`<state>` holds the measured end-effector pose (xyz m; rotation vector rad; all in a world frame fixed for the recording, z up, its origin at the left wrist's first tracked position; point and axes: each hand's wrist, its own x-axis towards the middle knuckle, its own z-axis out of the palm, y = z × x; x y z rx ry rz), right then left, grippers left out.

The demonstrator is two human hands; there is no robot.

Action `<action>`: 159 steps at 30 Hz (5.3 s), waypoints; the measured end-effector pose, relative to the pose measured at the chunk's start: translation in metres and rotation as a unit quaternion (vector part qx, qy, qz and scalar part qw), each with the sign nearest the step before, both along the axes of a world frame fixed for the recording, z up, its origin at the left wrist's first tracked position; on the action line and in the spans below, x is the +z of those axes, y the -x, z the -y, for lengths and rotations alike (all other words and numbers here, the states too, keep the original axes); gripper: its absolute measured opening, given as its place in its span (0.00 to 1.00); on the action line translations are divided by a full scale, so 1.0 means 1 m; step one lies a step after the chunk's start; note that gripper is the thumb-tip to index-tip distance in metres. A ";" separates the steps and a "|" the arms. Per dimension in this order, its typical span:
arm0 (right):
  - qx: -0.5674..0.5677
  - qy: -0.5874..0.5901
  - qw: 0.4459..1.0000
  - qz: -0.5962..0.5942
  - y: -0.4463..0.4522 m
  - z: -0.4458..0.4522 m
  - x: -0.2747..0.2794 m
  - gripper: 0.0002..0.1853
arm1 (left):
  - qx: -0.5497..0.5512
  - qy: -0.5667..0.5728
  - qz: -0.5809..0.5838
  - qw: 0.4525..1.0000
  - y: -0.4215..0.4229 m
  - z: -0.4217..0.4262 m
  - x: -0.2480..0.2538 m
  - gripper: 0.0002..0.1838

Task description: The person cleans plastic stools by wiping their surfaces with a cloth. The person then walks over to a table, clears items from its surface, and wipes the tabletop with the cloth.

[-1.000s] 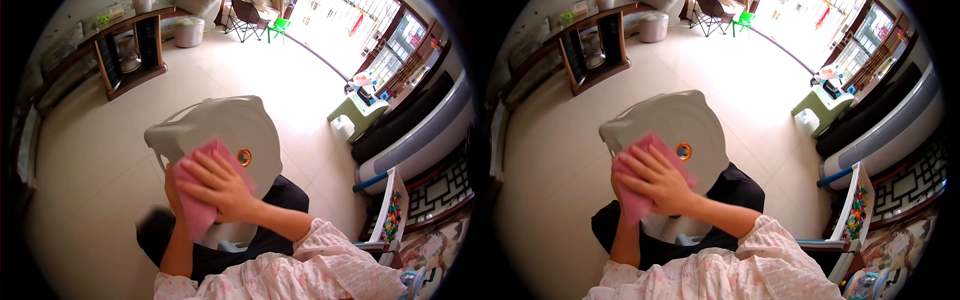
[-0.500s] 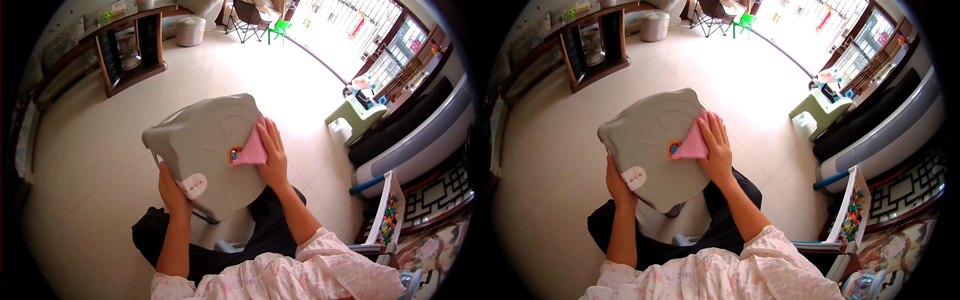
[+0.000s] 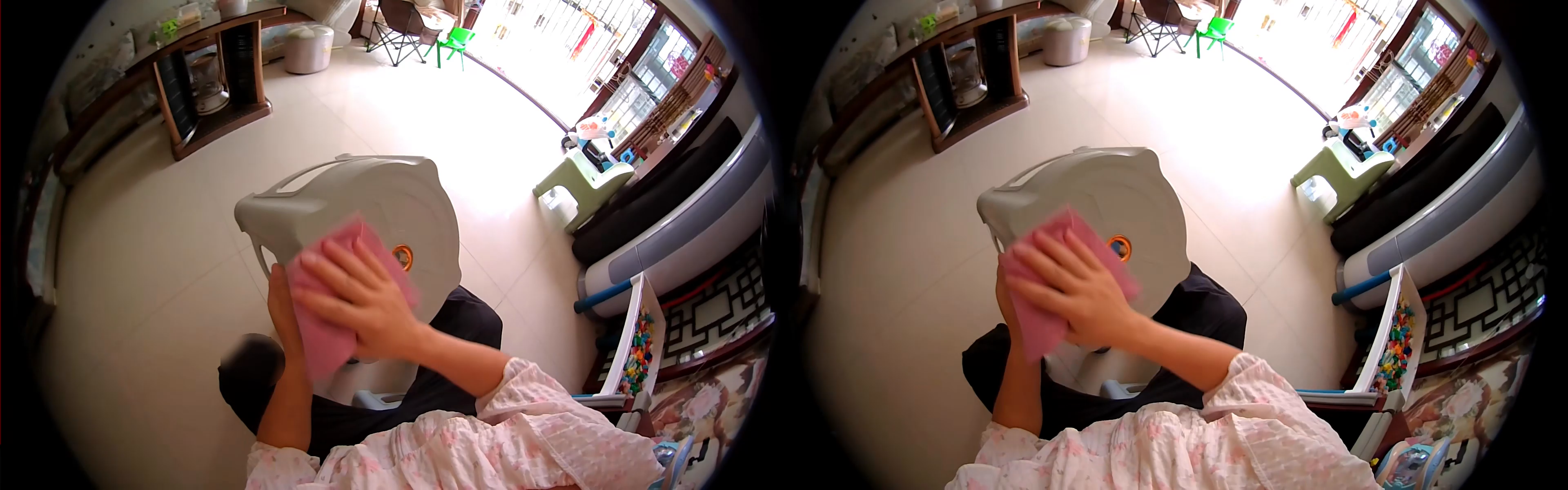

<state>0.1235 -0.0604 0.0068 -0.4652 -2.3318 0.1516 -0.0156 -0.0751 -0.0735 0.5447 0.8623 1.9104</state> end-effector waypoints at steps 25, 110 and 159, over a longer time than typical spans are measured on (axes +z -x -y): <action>-0.146 0.101 0.984 0.000 -0.055 0.043 -0.056 0.36 | 0.051 0.087 0.067 0.993 0.005 -0.003 0.024 0.26; -0.212 0.173 0.937 -0.218 -0.089 -0.094 -0.034 0.29 | 0.019 0.072 0.048 0.996 -0.002 0.005 0.026 0.25; -0.218 0.102 0.965 -0.101 -0.052 -0.112 0.007 0.39 | 0.017 0.072 0.035 0.997 -0.014 0.011 0.034 0.26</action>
